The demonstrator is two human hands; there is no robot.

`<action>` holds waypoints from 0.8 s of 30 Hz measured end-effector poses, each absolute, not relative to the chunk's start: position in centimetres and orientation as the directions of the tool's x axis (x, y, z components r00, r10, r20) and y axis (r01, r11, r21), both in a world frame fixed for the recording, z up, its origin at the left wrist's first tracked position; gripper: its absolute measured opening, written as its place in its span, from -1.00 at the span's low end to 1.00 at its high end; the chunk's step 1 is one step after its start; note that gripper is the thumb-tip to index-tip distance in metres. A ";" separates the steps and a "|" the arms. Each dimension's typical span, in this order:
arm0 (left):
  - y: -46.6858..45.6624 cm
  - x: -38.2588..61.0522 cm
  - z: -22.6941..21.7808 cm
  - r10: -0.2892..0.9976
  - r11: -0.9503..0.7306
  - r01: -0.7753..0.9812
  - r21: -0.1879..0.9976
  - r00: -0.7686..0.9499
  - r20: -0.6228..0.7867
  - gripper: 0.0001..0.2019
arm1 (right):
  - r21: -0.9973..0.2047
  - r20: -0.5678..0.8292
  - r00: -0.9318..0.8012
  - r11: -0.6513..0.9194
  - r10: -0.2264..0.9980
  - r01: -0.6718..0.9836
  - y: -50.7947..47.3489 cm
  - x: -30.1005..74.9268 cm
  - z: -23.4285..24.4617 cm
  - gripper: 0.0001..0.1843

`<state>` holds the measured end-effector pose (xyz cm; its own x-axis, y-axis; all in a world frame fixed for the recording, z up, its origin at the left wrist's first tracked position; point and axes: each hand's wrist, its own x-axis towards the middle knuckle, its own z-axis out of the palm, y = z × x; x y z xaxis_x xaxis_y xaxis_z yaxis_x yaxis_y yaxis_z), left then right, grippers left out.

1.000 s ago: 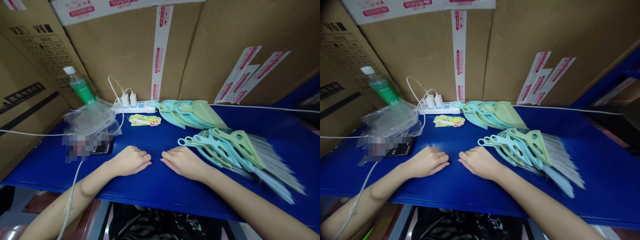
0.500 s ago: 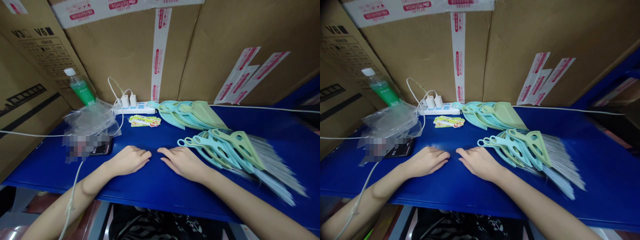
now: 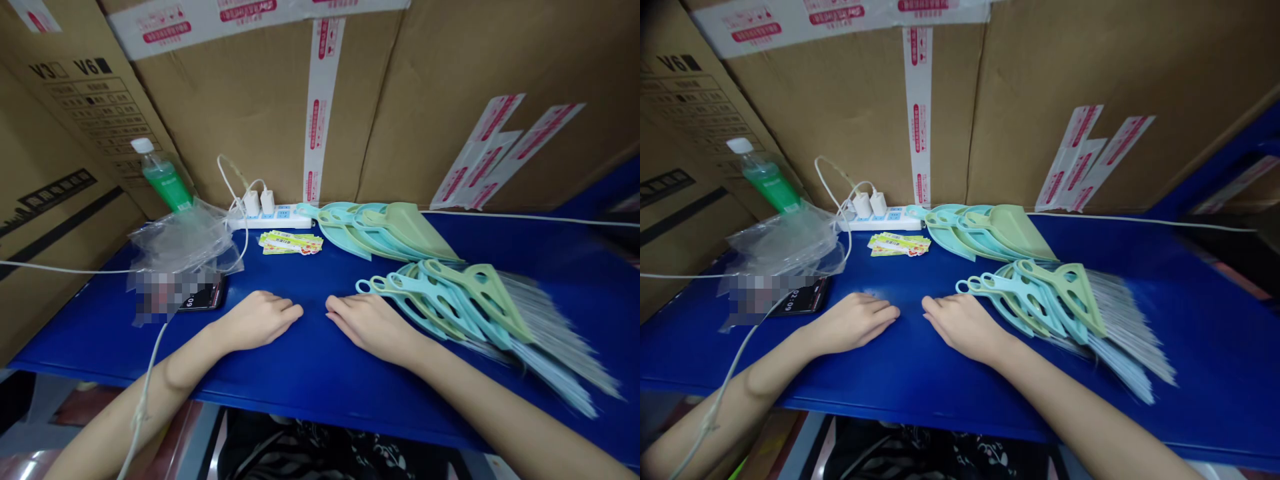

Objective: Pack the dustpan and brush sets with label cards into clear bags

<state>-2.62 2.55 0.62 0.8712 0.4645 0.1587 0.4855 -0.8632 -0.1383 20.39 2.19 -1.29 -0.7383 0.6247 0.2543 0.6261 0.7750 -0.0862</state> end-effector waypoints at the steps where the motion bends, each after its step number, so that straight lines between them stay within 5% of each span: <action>1: 2.5 -2.6 0.6 0.463 -0.864 0.484 -0.136 0.872 0.161 -0.67 | -0.087 0.260 -0.736 0.774 0.625 0.627 2.2 20.4 -1.3 -0.87; 24: 2.4 -2.6 0.6 0.486 -0.854 0.504 -0.132 0.862 0.146 -0.70 | -0.111 0.275 -0.710 0.755 0.649 0.647 2.3 20.5 -1.5 -0.80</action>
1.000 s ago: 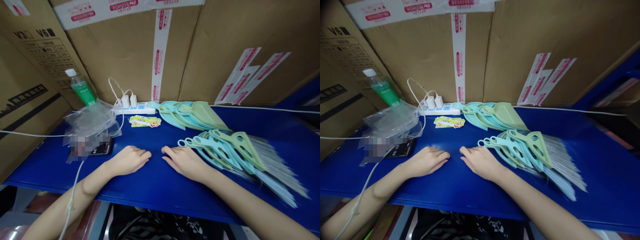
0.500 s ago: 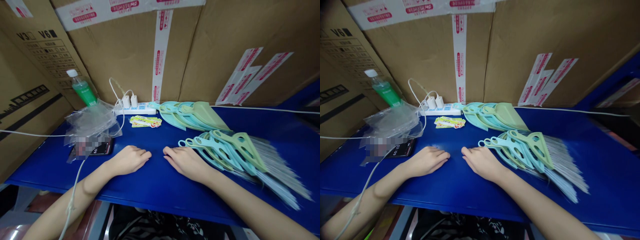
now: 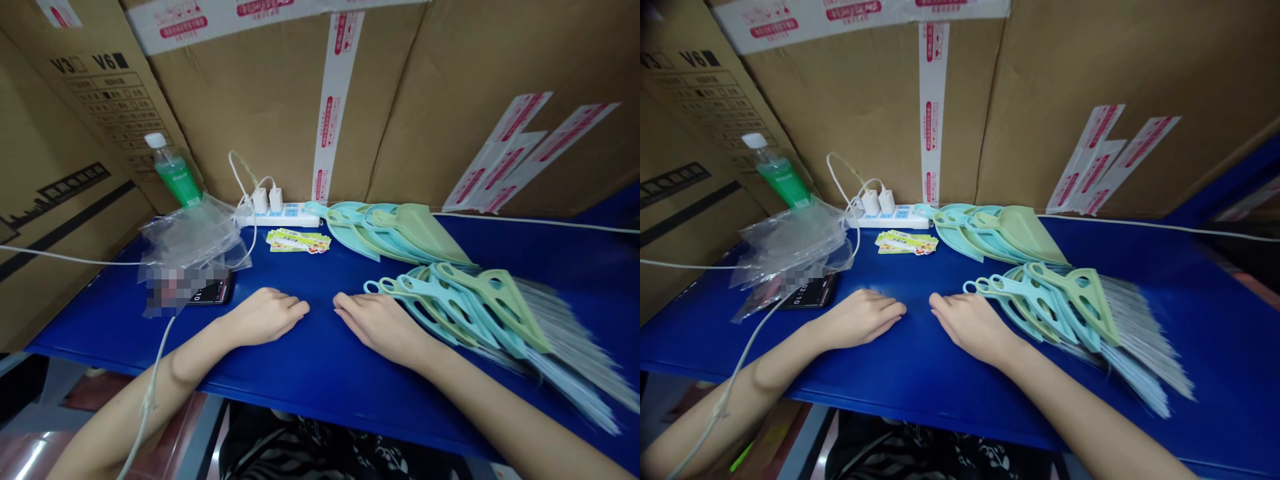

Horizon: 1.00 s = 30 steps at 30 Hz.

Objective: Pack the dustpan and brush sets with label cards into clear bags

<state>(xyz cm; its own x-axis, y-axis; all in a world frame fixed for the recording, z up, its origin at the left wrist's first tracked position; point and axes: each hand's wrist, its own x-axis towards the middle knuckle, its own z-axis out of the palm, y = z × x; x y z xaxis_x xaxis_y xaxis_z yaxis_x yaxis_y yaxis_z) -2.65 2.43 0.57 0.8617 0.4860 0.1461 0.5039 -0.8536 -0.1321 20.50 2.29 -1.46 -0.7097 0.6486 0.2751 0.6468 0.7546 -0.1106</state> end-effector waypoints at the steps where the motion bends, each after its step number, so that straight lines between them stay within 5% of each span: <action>1: 2.4 -2.7 0.6 0.487 -0.853 0.505 -0.133 0.861 0.142 -0.71 | -0.113 0.275 -0.706 0.751 0.653 0.650 2.3 20.5 -1.5 -0.80; 30: 2.4 -2.6 0.6 0.471 -0.857 0.494 -0.145 0.866 0.167 -0.70 | -0.074 0.185 -0.699 0.719 0.691 0.691 2.3 20.7 -1.0 -0.85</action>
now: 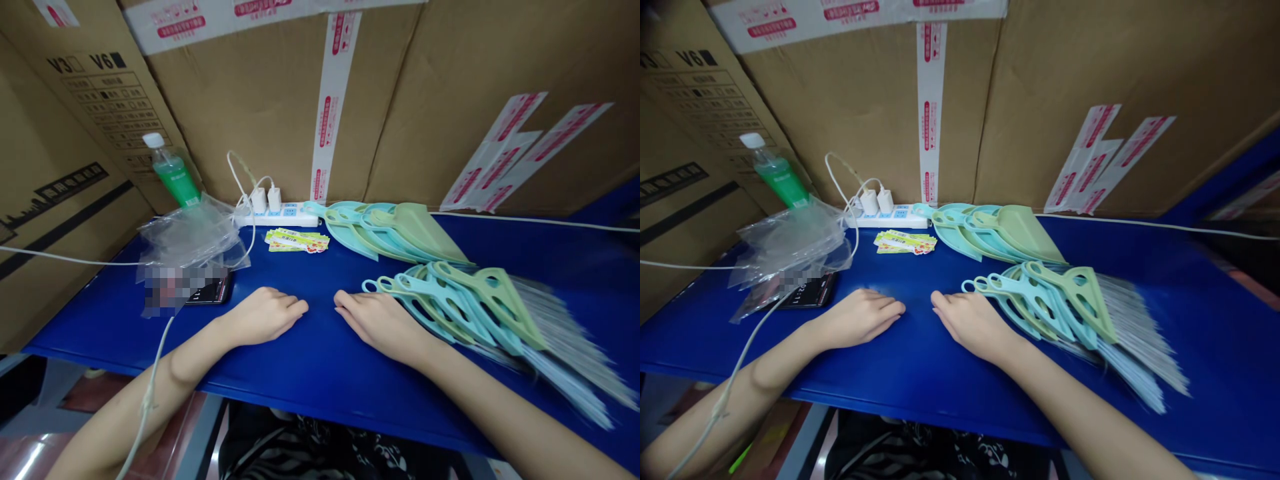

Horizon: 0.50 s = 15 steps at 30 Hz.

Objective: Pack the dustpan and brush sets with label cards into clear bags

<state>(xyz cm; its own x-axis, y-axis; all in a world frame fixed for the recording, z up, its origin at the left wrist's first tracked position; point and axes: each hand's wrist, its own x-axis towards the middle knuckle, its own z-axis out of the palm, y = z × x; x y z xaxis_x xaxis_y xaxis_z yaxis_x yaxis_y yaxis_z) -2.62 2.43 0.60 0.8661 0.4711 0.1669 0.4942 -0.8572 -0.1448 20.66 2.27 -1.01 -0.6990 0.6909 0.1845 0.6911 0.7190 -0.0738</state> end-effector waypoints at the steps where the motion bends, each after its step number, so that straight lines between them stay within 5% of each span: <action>1: 2.4 -2.6 0.6 0.474 -0.856 0.497 -0.145 0.865 0.165 -0.70 | -0.069 0.190 -0.697 0.717 0.692 0.693 2.3 20.7 -1.0 -0.85; 15: 2.4 -2.6 0.6 0.478 -0.853 0.500 -0.148 0.863 0.164 -0.67 | -0.049 0.161 -0.691 0.705 0.705 0.707 2.2 20.7 -1.0 -0.86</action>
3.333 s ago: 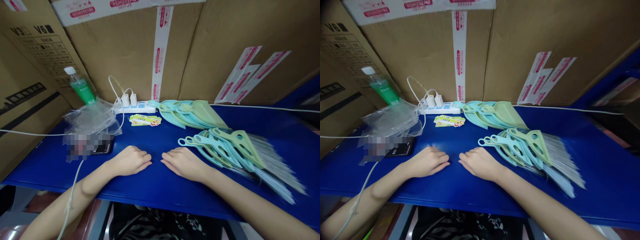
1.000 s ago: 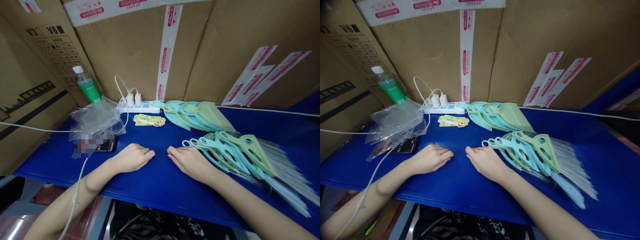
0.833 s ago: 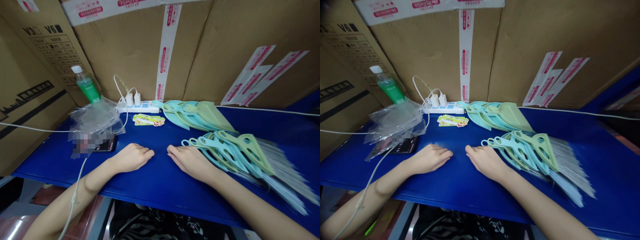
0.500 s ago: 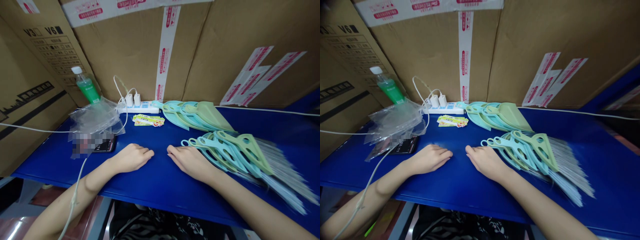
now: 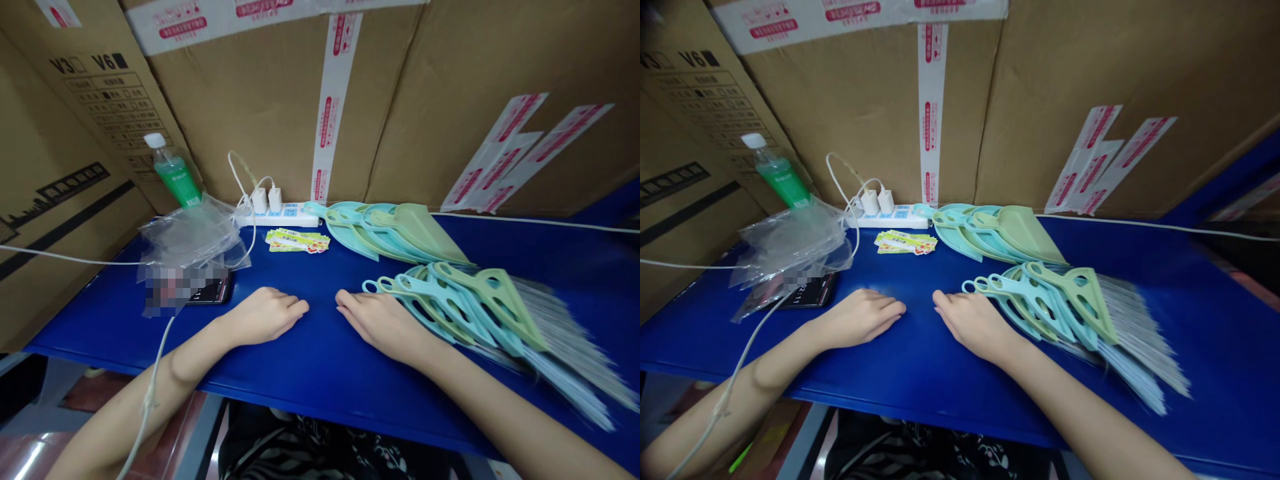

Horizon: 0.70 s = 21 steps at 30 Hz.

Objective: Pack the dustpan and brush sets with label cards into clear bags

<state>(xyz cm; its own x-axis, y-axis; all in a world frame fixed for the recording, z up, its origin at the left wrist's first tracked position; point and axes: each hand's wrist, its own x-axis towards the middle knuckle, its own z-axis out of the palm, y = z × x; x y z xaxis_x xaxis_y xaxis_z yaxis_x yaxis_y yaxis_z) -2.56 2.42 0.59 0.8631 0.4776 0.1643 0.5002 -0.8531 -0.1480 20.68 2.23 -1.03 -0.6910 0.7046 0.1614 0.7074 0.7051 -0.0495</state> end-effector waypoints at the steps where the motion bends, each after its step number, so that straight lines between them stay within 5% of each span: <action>1: 2.4 -2.6 0.6 0.475 -0.854 0.499 -0.149 0.863 0.170 -0.66 | -0.054 0.160 -0.689 0.703 0.707 0.709 2.2 20.7 -1.0 -0.87; 21: 2.4 -2.6 0.5 0.481 -0.852 0.504 -0.144 0.861 0.168 -0.70 | -0.065 0.138 -0.682 0.693 0.719 0.718 2.2 20.8 -0.7 -0.88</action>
